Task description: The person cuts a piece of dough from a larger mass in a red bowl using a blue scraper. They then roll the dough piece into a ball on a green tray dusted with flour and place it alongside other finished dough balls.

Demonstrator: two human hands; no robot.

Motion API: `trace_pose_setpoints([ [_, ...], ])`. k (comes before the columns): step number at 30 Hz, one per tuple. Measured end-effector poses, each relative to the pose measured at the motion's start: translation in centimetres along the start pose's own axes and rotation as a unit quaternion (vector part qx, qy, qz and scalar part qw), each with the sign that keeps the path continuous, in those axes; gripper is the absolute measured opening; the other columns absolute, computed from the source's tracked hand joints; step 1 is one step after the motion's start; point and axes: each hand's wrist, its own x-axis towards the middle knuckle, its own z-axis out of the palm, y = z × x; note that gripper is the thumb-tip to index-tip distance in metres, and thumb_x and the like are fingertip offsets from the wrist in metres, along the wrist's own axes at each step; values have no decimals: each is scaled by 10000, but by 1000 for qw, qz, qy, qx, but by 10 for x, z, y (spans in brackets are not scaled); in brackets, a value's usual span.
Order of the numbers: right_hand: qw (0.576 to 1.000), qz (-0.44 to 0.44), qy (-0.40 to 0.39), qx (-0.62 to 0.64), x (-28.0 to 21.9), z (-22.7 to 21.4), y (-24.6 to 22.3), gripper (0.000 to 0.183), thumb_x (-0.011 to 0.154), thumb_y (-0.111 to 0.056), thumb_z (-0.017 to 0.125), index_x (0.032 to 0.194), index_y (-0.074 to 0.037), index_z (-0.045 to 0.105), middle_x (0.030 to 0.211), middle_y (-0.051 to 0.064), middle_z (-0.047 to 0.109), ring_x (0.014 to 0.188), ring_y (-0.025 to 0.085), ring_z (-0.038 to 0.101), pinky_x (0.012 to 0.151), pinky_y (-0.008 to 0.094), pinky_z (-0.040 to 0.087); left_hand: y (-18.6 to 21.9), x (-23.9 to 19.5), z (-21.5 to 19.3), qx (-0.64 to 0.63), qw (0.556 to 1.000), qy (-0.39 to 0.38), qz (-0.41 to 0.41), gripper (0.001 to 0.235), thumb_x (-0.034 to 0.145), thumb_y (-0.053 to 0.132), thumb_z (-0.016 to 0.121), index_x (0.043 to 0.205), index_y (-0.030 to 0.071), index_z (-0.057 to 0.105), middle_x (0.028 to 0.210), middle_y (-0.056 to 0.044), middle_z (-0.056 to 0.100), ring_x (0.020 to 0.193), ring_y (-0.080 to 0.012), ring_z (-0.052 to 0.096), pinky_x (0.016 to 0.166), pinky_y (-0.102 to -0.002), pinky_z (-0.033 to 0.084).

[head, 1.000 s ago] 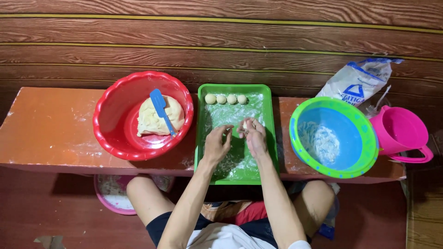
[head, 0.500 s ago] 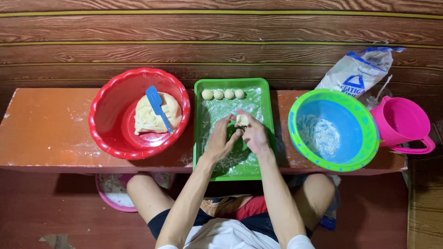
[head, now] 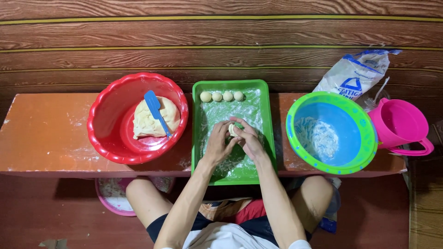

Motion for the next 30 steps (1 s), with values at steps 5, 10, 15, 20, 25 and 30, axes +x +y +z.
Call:
trace_pose_setpoints([
  [5, 999, -13, 5, -40, 0, -7, 9, 417, 989, -153, 633, 1385, -41, 558, 1150, 143, 675, 863, 174, 737, 704, 290, 642, 9, 9, -9, 2, 1000, -12, 8, 538, 871, 296, 810, 1292, 21, 620, 1146, -142, 618, 1119, -347, 612, 991, -458, 508],
  [10, 996, 6, 6, -85, -4, 0, 8, 406, 1023, -255, 617, 1402, -111, 596, 1045, 160, 706, 842, 188, 731, 810, 334, 602, -6, 8, -9, 33, 998, -45, 30, 426, 880, 280, 769, 1207, 40, 638, 1001, -138, 632, 996, -356, 630, 915, -468, 524],
  [15, 996, 14, -41, -82, -12, -2, 2, 573, 996, -434, 633, 1446, -89, 548, 789, 116, 734, 792, 155, 707, 849, 338, 588, 25, 12, -31, 97, 994, -26, 52, 218, 1011, 264, 565, 1063, 66, 640, 914, -94, 612, 938, -315, 611, 870, -426, 509],
  [20, 954, -114, 126, -247, -44, -2, -35, 331, 1016, -206, 582, 1306, -51, 623, 1025, 180, 754, 988, 250, 711, 832, 342, 592, 70, 8, -47, -70, 994, 76, -34, 184, 1048, 145, 512, 1157, 59, 631, 946, -106, 682, 886, -289, 677, 847, -411, 534],
  [25, 850, -200, 241, -424, -77, -35, -26, 226, 1021, -30, 544, 1116, -101, 736, 785, 81, 743, 702, 153, 653, 712, 283, 568, 58, -13, -37, -176, 968, 90, -153, 360, 947, -87, 503, 1213, 96, 662, 823, -99, 725, 744, -204, 660, 732, -381, 547],
  [30, 787, -281, 171, -523, -68, -54, -18, 257, 1006, -63, 547, 1072, -161, 775, 706, 57, 676, 693, 227, 672, 708, 340, 569, 40, -17, -29, -141, 975, 90, -144, 414, 773, -188, 451, 949, 128, 652, 728, -89, 610, 679, -269, 606, 756, -423, 530],
])
